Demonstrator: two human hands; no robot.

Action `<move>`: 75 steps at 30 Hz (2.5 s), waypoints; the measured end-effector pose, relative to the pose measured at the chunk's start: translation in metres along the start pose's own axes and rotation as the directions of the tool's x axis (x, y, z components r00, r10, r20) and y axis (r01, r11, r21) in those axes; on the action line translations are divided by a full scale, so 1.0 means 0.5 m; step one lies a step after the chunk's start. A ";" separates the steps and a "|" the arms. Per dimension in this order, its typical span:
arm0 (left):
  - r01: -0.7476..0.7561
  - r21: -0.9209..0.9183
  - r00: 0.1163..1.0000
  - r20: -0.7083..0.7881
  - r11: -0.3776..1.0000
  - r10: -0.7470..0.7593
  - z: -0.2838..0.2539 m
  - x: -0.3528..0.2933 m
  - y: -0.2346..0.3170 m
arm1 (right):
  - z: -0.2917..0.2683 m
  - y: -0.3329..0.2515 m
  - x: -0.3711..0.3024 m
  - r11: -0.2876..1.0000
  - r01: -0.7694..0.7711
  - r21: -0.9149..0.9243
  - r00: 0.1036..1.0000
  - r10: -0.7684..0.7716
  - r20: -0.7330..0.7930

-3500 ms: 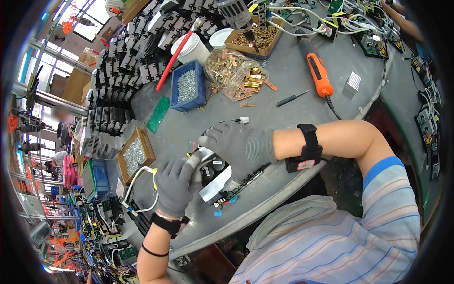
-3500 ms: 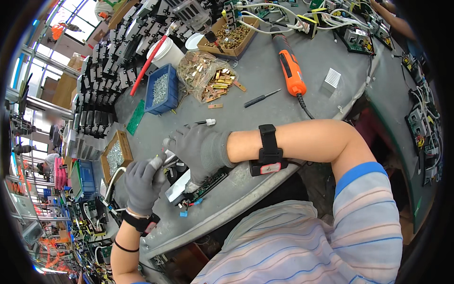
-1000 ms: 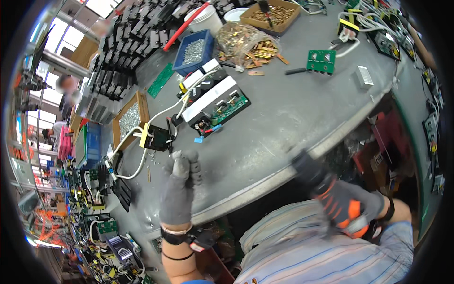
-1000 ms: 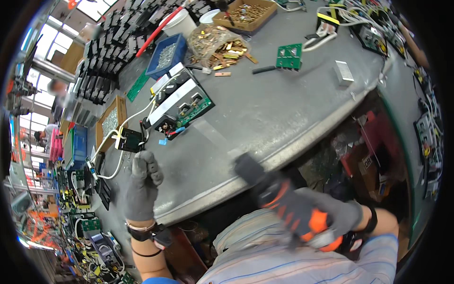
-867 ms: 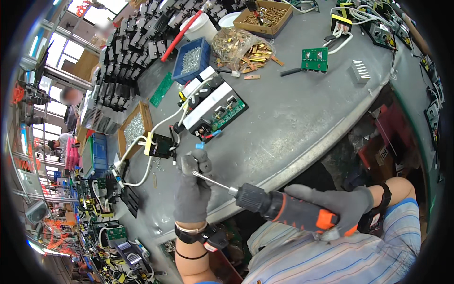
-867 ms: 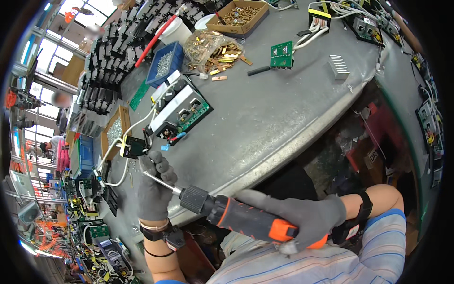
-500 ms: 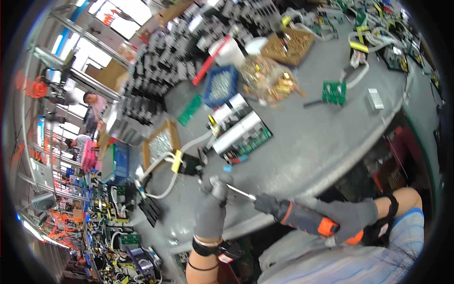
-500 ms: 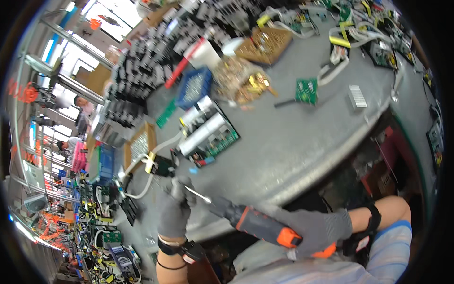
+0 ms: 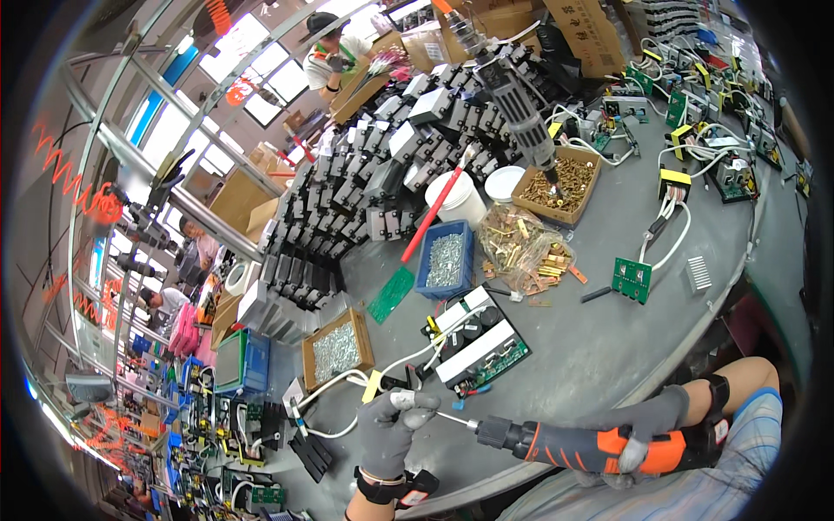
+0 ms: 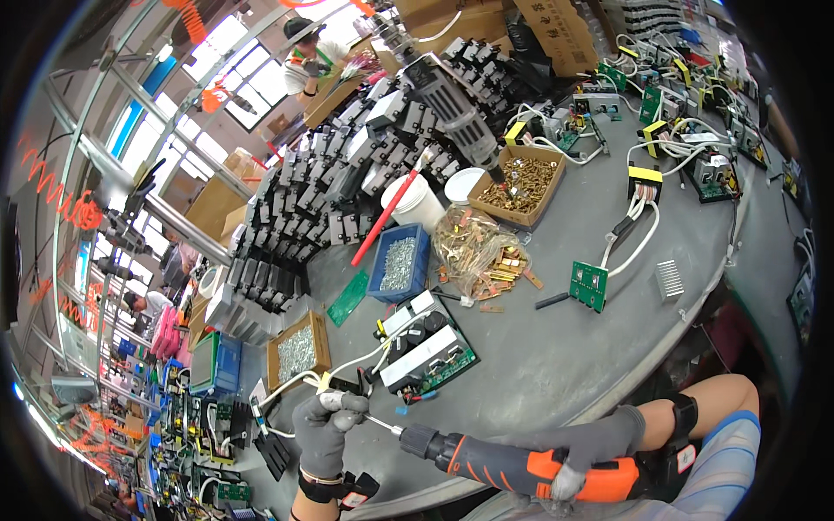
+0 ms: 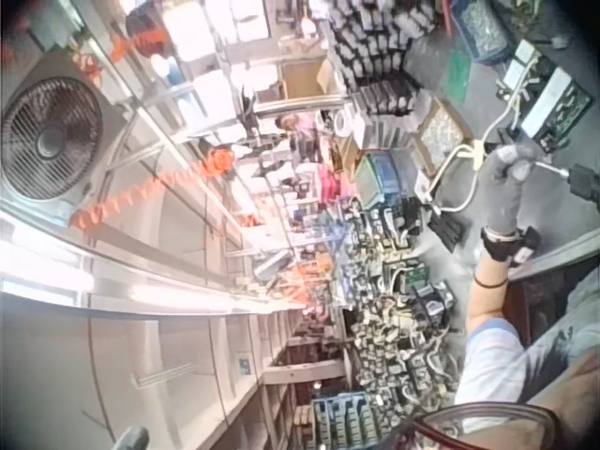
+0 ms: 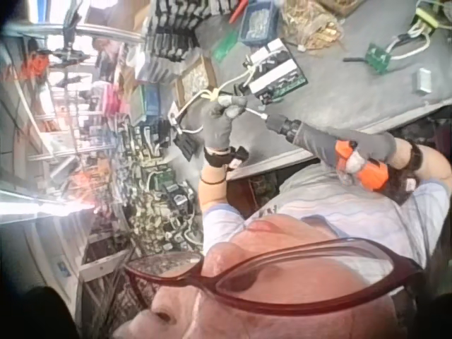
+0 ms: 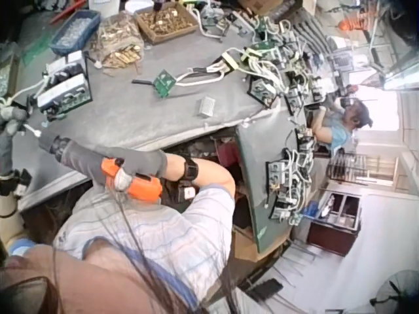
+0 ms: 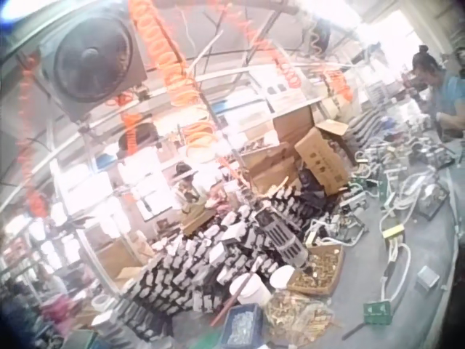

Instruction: The recorder is assembling electronic power supply units, installing PCB components, and fastening screws using a pneumatic screwdriver.

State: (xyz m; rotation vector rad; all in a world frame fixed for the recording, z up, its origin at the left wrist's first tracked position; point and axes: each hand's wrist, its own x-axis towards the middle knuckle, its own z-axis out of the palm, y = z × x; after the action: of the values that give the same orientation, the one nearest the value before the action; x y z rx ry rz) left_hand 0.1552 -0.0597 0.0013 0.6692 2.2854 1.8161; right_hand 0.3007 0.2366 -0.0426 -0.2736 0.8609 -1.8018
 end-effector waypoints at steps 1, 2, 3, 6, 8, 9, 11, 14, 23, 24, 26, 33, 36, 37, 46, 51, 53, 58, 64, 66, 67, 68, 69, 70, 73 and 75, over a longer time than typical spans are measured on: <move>0.042 -0.010 0.999 0.027 0.999 -0.042 -0.007 0.018 0.005 | 0.001 -0.006 0.004 0.978 -0.121 0.169 0.992 0.123 -0.006; 0.085 -0.013 0.994 0.066 0.996 -0.084 -0.008 0.033 0.007 | -0.004 -0.013 0.002 0.981 -0.073 0.181 0.996 0.063 0.059; 0.194 0.061 0.970 0.137 0.979 -0.200 -0.017 0.059 0.009 | -0.005 -0.015 0.006 0.997 0.049 -0.050 0.998 -0.052 -0.042; 0.430 -0.177 0.866 0.359 0.885 -0.349 -0.019 0.111 0.002 | -0.017 -0.011 0.020 0.565 0.080 -0.821 0.875 -0.434 -0.214; 0.439 -0.150 0.854 0.376 0.886 -0.359 -0.011 0.135 -0.004 | -0.040 -0.009 0.025 0.741 0.086 -0.666 0.920 -0.316 -0.232; 0.472 -0.085 0.840 0.344 0.877 -0.419 -0.007 0.144 -0.004 | -0.045 -0.004 0.030 0.746 0.088 -0.660 0.919 -0.316 -0.235; 0.514 0.003 0.774 0.430 0.858 -0.465 -0.011 0.183 0.000 | -0.060 0.000 0.036 0.967 0.250 0.047 0.965 -0.245 -0.098; 0.118 0.130 0.918 0.365 0.985 -0.158 -0.059 0.337 -0.005 | -0.067 0.012 0.033 0.883 0.462 -0.079 0.862 -0.469 -0.191; 0.011 0.474 0.992 0.106 0.881 -0.069 -0.140 0.724 -0.249 | -0.113 0.074 0.020 0.758 0.474 -0.448 0.781 -0.597 -0.184; 0.015 0.554 0.999 0.019 0.832 -0.031 -0.132 0.708 -0.248 | -0.122 0.075 0.024 0.750 0.510 -0.421 0.794 -0.599 -0.106; -0.238 0.497 0.970 0.084 0.835 0.226 -0.140 0.649 -0.207 | -0.129 0.073 0.026 0.744 0.536 -0.398 0.800 -0.598 -0.041; -0.081 0.438 0.992 -0.055 0.895 0.116 -0.149 0.306 0.006 | -0.037 0.094 -0.050 0.769 0.595 -0.235 0.669 -0.636 -0.385; -0.321 0.580 0.947 0.217 0.749 0.238 -0.038 0.202 0.006 | -0.021 0.110 -0.053 0.817 0.547 -0.181 0.670 -0.557 -0.491; -0.415 0.617 0.909 0.315 0.668 0.273 0.001 0.181 0.001 | -0.014 0.114 -0.052 0.783 0.599 -0.165 0.657 -0.599 -0.458; -0.312 0.605 0.943 0.294 0.733 0.158 0.113 0.160 -0.076 | 0.003 0.155 -0.044 0.784 0.612 -0.105 0.635 -0.566 -0.525; -0.312 0.667 0.944 0.297 0.677 0.142 0.110 0.083 -0.072 | 0.004 0.205 -0.051 0.847 0.525 -0.085 0.702 -0.488 -0.519; -0.378 0.739 0.921 0.363 0.558 0.143 0.114 0.072 -0.045 | 0.008 0.216 -0.054 0.827 0.551 -0.109 0.687 -0.524 -0.504; -0.266 0.520 0.931 0.356 0.812 0.078 0.126 0.195 0.062 | 0.000 0.211 -0.053 0.795 0.595 -0.115 0.656 -0.564 -0.502; -0.375 0.710 0.613 0.672 0.596 -0.414 0.207 0.403 0.009 | -0.005 0.184 -0.046 0.775 0.610 -0.165 0.644 -0.606 -0.468; -0.460 0.800 0.554 0.597 0.385 -0.580 0.212 0.432 -0.023 | -0.003 0.181 -0.045 0.776 0.608 -0.165 0.637 -0.602 -0.482; -0.369 0.805 0.537 0.592 0.464 -0.601 0.202 0.441 -0.030 | -0.002 0.180 -0.045 0.774 0.610 -0.170 0.622 -0.600 -0.503; -0.387 0.813 0.526 0.582 0.436 -0.620 0.186 0.443 -0.034 | -0.001 0.180 -0.044 0.776 0.611 -0.159 0.629 -0.597 -0.499; -0.371 0.743 0.576 0.655 0.557 -0.490 0.164 0.442 -0.034 | 0.000 0.180 -0.044 0.784 0.608 -0.128 0.642 -0.580 -0.501; -0.381 0.619 0.604 0.729 0.687 -0.321 0.140 0.436 -0.036 | 0.001 0.182 -0.043 0.783 0.603 -0.152 0.641 -0.590 -0.491; -0.287 0.787 0.928 0.369 0.546 -0.043 0.048 0.392 -0.044 | 0.004 0.187 -0.043 0.769 0.625 -0.133 0.634 -0.600 -0.488; 0.065 0.832 0.969 0.079 0.551 -0.234 -0.009 0.329 -0.080 | 0.010 0.190 -0.046 0.745 0.656 -0.119 0.611 -0.617 -0.497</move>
State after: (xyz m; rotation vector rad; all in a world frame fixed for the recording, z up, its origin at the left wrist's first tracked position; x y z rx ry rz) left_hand -0.0028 0.0001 -0.0096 0.6553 2.8727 0.4444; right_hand 0.3817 0.2386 -0.0979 -0.0379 1.1528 -2.6622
